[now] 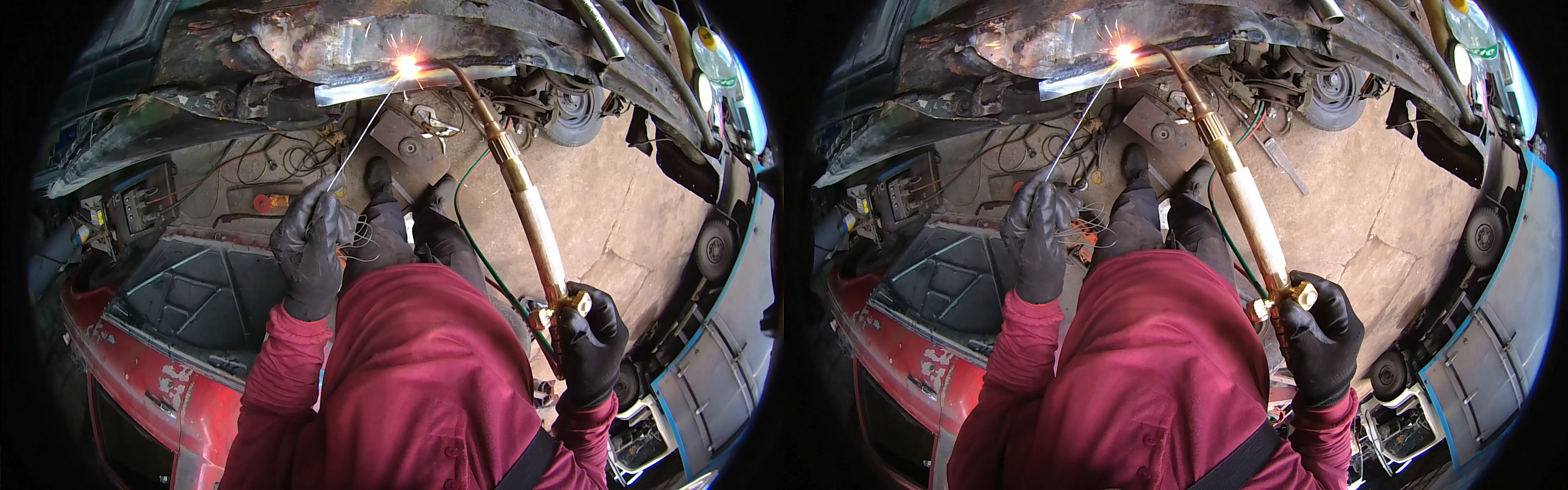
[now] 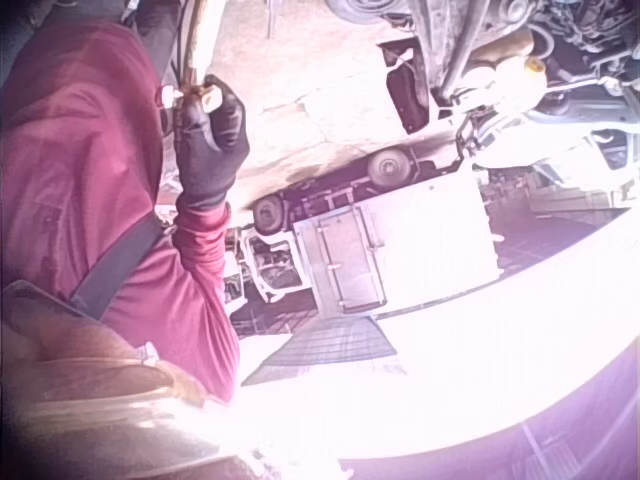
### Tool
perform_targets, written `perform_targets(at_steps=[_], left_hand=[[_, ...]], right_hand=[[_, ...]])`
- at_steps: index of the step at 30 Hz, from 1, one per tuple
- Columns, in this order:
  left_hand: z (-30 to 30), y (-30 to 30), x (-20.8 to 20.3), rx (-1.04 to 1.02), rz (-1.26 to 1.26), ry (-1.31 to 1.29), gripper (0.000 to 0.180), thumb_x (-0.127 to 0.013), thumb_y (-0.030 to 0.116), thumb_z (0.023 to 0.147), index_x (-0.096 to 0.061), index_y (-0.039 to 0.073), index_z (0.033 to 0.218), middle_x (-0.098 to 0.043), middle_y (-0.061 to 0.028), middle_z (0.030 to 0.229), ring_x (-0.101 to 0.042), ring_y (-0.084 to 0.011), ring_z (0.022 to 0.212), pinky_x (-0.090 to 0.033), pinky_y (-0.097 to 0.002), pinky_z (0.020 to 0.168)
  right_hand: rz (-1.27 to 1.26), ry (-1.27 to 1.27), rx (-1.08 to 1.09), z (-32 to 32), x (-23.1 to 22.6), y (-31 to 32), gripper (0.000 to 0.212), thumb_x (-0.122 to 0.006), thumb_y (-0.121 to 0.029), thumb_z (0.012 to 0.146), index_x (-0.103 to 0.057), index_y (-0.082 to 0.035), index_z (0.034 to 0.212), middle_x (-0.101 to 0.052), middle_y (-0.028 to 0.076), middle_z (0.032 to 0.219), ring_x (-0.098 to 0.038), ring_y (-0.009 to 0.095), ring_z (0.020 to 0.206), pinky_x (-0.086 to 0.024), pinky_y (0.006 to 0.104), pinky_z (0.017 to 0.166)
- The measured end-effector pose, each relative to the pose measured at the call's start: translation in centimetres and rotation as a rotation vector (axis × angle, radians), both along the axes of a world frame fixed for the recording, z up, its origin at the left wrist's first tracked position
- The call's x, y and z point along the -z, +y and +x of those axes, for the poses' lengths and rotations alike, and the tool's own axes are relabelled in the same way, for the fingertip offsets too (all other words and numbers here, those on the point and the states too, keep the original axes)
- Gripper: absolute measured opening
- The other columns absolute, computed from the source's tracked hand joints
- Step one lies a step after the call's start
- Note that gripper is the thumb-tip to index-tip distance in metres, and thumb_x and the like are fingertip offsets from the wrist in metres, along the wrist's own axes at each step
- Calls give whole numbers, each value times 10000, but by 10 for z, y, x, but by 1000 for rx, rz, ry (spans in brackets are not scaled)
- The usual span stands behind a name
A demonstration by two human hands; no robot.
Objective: The person welds a metal patch onto the front frame of a car using a welding torch and filler rod, then grinds the welded area with an angle grinder to smooth the surface. The person handles the welding torch, filler rod, and angle grinder while working on the car's front structure.
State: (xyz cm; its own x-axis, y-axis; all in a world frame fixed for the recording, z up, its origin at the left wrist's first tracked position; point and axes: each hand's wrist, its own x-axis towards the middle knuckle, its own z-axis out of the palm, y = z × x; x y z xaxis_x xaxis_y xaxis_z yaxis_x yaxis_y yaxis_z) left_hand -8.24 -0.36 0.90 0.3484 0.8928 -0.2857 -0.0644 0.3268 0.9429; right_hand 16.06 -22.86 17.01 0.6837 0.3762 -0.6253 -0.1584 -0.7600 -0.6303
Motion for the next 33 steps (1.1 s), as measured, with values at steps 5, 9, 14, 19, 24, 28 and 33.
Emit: perform_targets(at_steps=[5,9,14,19,24,28,33], left_hand=[[0,0,0,3,10,14,335,-562,135,1142,-654,-85,1377,-517,22,743,-451,-50,672,-428,-269,649],[0,0,1,-5,7,12,337,-562,137,1142,-654,-84,1380,-508,26,739,-446,-49,670,-431,-269,651],[0,0,-1,-9,-14,3,339,-560,138,1143,-653,-82,1383,-504,25,733,-452,-52,672,-444,-274,661],[2,0,-1,-18,-5,-18,341,-559,136,1142,-650,-85,1385,-495,27,721,-449,-58,667,-445,-282,664],[1,1,-2,-14,-9,-16,340,-557,129,1140,-648,-89,1384,-491,27,721,-445,-57,666,-435,-282,659],[0,1,-1,-8,-23,-24,334,-560,128,1139,-654,-84,1378,-496,27,726,-442,-54,666,-425,-276,650],[-1,0,0,-6,-12,37,325,-558,133,1140,-668,-71,1367,-522,22,748,-448,-47,674,-413,-258,643]], right_hand=[[-7,10,2,1,-2,1,299,-736,-19,944,-717,32,1238,-773,73,1100,-713,133,1010,-561,313,943],[-44,-7,7,0,-1,2,294,-730,-10,941,-720,32,1232,-774,70,1088,-713,131,1004,-562,311,936],[-17,4,13,0,-2,2,297,-725,-3,934,-723,31,1229,-775,70,1085,-713,129,1001,-562,309,935],[-15,-5,1,0,-1,2,296,-727,-3,932,-724,30,1226,-775,70,1086,-712,129,1001,-560,309,938],[-38,-41,-28,0,0,1,295,-733,-8,934,-727,28,1226,-775,70,1095,-712,133,1007,-556,309,948],[-12,-5,-9,1,-1,0,298,-730,-6,934,-726,27,1230,-774,70,1104,-710,134,1018,-552,311,957],[-44,-13,-6,0,-1,0,303,-727,-2,931,-724,29,1232,-774,72,1105,-707,134,1031,-550,313,964]])
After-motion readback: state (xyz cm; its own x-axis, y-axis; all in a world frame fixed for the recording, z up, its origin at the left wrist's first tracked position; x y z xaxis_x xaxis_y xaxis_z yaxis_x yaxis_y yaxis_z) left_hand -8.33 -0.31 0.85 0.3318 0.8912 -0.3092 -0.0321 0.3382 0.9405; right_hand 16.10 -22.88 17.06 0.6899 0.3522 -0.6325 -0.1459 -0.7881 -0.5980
